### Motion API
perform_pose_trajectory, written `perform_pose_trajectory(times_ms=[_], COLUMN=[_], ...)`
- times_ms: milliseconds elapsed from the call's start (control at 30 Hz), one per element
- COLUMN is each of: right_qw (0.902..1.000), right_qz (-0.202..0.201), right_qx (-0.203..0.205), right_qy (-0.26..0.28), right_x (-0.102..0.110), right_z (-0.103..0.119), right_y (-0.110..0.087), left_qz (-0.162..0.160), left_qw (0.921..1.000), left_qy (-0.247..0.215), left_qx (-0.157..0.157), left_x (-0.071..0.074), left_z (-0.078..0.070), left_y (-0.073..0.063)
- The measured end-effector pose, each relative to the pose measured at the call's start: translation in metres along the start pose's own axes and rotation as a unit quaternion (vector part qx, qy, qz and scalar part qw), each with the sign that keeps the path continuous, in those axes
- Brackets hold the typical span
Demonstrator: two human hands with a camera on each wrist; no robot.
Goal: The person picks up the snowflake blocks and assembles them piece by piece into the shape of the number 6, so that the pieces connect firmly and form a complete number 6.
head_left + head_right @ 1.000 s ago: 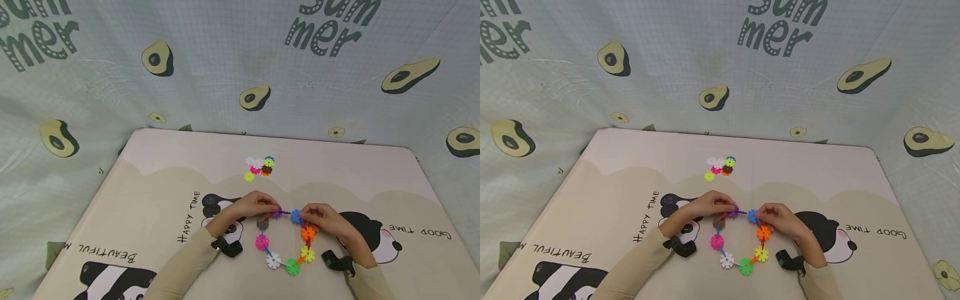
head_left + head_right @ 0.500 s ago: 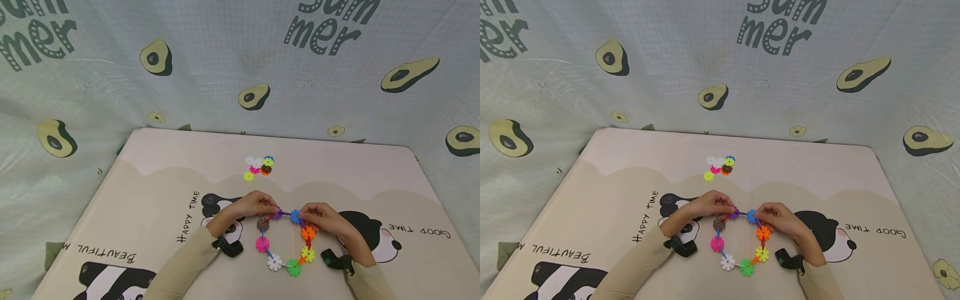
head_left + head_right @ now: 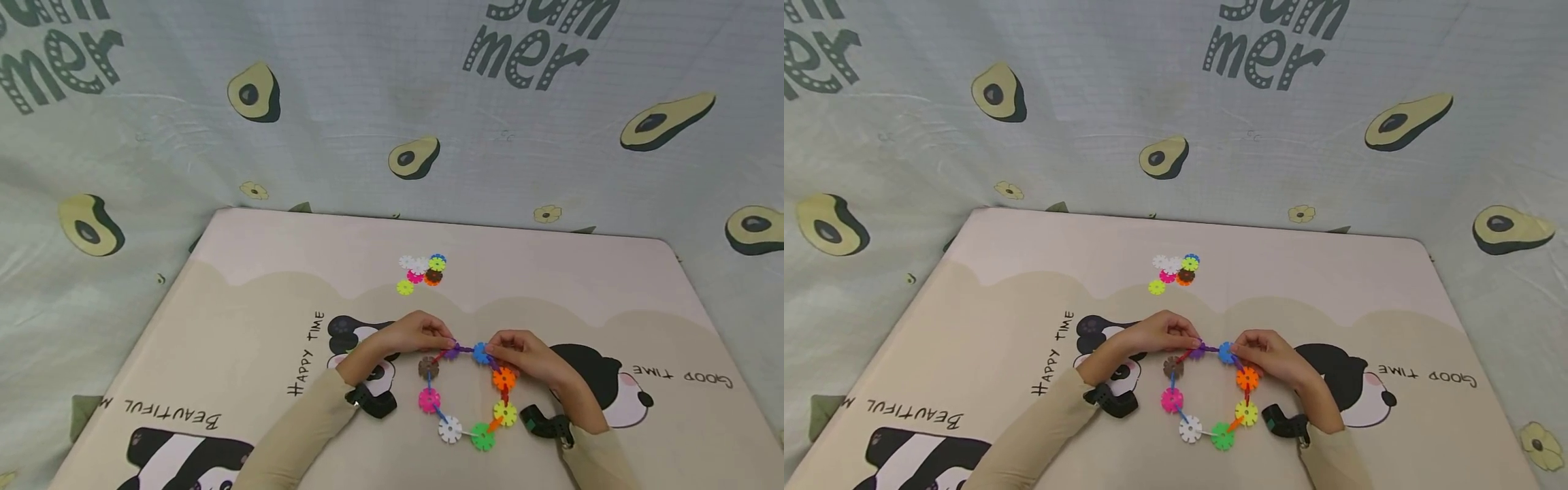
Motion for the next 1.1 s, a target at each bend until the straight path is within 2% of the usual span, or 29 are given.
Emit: perform_pose_trajectory(times_ms=[267, 500, 633, 867, 1100], right_qw=[0.9999, 0.9998, 0.9999, 0.9987, 0.9964], right_qz=[0.01, 0.011, 0.006, -0.002, -0.028], right_qx=[-0.004, -0.004, 0.006, 0.049, 0.079], right_qy=[0.011, 0.014, 0.008, -0.01, -0.017], right_x=[0.0, -0.002, -0.002, -0.004, 0.0], right_z=[-0.002, -0.001, 0.0, 0.006, 0.009], right_y=[-0.002, 0.0, 0.002, 0.003, 0.001], left_qz=[0.016, 0.014, 0.003, -0.022, -0.051], left_qw=[0.9998, 0.9998, 0.9997, 0.9996, 0.998], left_qy=[-0.001, 0.002, 0.018, 0.016, -0.029], left_qx=[-0.012, -0.016, -0.018, 0.006, 0.023], left_x=[-0.003, -0.004, -0.003, -0.004, -0.003], left_z=[-0.002, -0.002, -0.003, -0.002, -0.001], left_y=[0.001, 0.002, 0.002, -0.001, -0.003])
Point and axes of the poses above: each hand's wrist, its own y-axis towards the middle knuckle, its own x-axis out of the back of the hand, z = x × y, the point moved 9 cm from there along y, towards the middle knuckle, and after that the axes turned 1 degree about -y, right-handed, at the moved point
